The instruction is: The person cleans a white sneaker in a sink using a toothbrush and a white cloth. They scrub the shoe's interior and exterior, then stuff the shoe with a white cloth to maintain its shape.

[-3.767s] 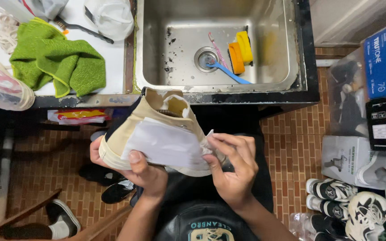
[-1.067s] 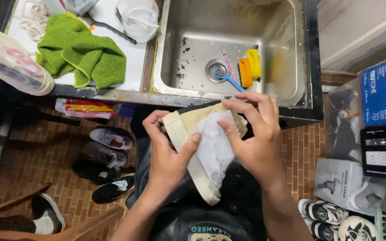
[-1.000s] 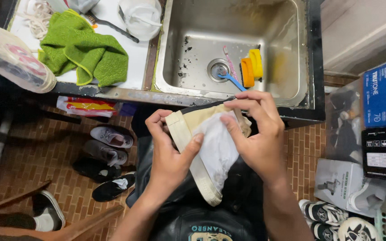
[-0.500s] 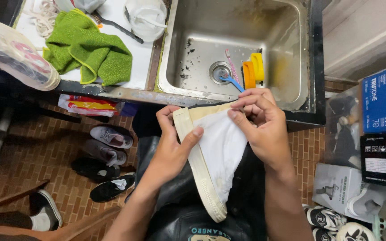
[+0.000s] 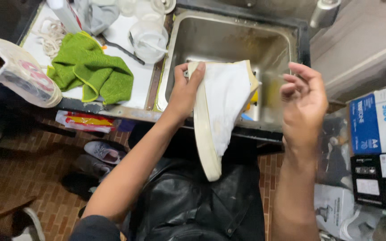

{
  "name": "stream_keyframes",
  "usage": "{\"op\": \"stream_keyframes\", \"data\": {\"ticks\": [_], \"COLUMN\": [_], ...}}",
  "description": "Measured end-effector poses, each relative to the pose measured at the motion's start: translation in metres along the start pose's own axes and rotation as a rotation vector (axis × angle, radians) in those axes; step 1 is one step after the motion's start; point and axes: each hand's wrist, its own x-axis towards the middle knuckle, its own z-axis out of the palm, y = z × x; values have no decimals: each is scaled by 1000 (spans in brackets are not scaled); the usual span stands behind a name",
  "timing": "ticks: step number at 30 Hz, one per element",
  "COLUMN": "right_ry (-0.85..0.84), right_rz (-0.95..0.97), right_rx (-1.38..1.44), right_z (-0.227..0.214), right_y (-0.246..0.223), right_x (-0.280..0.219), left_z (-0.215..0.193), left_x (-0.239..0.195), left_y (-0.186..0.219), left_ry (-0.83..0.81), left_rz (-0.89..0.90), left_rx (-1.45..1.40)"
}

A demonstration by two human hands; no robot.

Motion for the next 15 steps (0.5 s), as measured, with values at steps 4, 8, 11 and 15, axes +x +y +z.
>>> {"op": "stream_keyframes", "data": {"ticks": [4,8,11,15], "right_ry": [158,68,-139,-454], "right_rz": [-139,-203,-238,-467], "right_rx": [-108,-246,-314,-423], "right_z": [1,23,55,104], "right_y": [-8,-4,-4,-9], "right_x": [5,12,27,50], "left_z": [9,12,8,1], "left_x": [54,150,168,187], "left_y": [21,-51,-57,-72], "left_ry": [68,134,147,116], "left_rz": [-225,-3,-81,-150], "left_rx": [-145,-79,-45,28]}}
